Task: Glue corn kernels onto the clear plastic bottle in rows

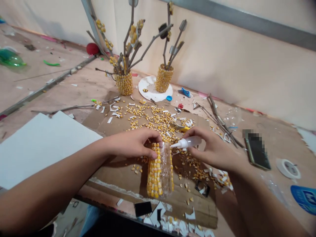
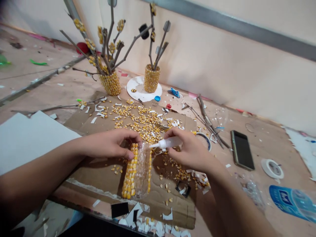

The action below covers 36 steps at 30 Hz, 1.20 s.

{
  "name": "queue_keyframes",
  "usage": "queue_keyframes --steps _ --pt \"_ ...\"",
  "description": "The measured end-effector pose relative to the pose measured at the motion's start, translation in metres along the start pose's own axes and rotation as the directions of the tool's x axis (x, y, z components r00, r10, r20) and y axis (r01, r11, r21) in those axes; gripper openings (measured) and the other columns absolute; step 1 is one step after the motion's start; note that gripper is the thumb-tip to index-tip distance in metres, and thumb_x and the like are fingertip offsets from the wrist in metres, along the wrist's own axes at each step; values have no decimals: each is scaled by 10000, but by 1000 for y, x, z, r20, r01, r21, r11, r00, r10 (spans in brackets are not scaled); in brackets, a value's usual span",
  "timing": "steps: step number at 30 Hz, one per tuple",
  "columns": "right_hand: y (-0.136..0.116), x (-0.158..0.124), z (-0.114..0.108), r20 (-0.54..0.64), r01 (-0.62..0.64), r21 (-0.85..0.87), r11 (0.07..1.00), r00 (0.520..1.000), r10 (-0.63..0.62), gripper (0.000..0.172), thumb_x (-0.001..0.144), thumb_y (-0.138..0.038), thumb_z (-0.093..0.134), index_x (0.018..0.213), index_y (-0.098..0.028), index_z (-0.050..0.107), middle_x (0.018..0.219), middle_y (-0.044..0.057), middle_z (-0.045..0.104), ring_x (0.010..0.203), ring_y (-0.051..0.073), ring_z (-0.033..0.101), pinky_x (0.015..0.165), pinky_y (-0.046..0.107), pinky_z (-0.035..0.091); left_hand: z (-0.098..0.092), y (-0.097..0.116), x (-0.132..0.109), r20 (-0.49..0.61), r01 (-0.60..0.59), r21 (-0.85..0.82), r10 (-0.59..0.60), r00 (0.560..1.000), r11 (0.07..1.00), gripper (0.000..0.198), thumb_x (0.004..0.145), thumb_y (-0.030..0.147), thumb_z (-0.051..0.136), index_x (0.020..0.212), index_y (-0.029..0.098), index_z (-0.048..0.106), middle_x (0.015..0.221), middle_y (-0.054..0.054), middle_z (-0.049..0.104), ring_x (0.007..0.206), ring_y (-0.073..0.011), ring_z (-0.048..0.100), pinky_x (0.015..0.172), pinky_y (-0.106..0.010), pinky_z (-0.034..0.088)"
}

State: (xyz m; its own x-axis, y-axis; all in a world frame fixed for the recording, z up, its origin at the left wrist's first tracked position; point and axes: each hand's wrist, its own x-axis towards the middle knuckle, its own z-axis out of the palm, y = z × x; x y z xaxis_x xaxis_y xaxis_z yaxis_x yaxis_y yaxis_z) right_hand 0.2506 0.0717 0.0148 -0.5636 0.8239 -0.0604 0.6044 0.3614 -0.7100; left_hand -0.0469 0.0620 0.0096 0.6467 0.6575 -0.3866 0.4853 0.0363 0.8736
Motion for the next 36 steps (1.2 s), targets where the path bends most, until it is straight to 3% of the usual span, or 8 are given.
queue_keyframes --steps 3,8,13,17,24,30,36 --pt "12 3 -7 -146 -68 -46 997 987 60 241 853 -293 622 1078 -213 659 983 48 734 865 222 671 767 337 493 -2 0 -2 -26 17 0 -17 1000 1000 338 786 304 763 1099 213 671 1101 -36 718 1058 -258 663 920 -379 517" --pt "33 12 -21 -314 -313 -164 935 916 251 289 960 -362 505 1148 -199 653 1067 106 756 936 275 691 812 378 508 -6 1 -5 -29 10 -16 -11 1000 1000 320 785 288 773 1084 223 675 1120 -39 724 1075 -256 661 959 -397 514" --pt "59 10 -45 -203 -438 -437 786 899 388 368 1025 -348 402 1240 -162 635 1276 196 706 1176 347 657 979 431 489 -13 3 -8 -38 12 5 -12 999 1000 294 827 312 757 1091 218 671 1130 -48 724 1083 -247 667 986 -409 517" --pt "74 -3 -68 -188 -474 -487 733 877 442 333 994 -298 442 1199 -181 678 1349 194 676 1295 387 595 1058 488 436 -19 8 -10 -72 -17 84 24 997 996 280 868 374 726 1091 214 673 1120 -54 728 1077 -252 676 978 -427 533" --pt "80 -14 -81 -89 -509 -510 693 833 547 190 945 -264 541 955 -176 709 1017 150 790 901 287 729 758 344 498 -27 4 -10 -127 -53 136 70 989 989 284 904 414 707 1106 216 680 1140 -65 741 1064 -237 684 991 -434 542" --pt "79 -5 -68 -72 -539 -556 632 789 610 138 836 -330 664 889 -208 701 926 126 793 834 296 730 623 330 435 -32 1 -11 -151 -28 126 48 987 992 300 913 424 701 1124 212 672 1133 -73 738 1049 -227 691 953 -414 570" --pt "81 -9 -70 -102 -529 -563 635 807 582 248 752 -371 728 941 -211 731 906 117 795 810 299 732 633 343 469 -38 5 -13 -233 16 154 21 972 988 321 917 455 672 1124 210 689 1092 -77 755 988 -230 701 899 -413 582"
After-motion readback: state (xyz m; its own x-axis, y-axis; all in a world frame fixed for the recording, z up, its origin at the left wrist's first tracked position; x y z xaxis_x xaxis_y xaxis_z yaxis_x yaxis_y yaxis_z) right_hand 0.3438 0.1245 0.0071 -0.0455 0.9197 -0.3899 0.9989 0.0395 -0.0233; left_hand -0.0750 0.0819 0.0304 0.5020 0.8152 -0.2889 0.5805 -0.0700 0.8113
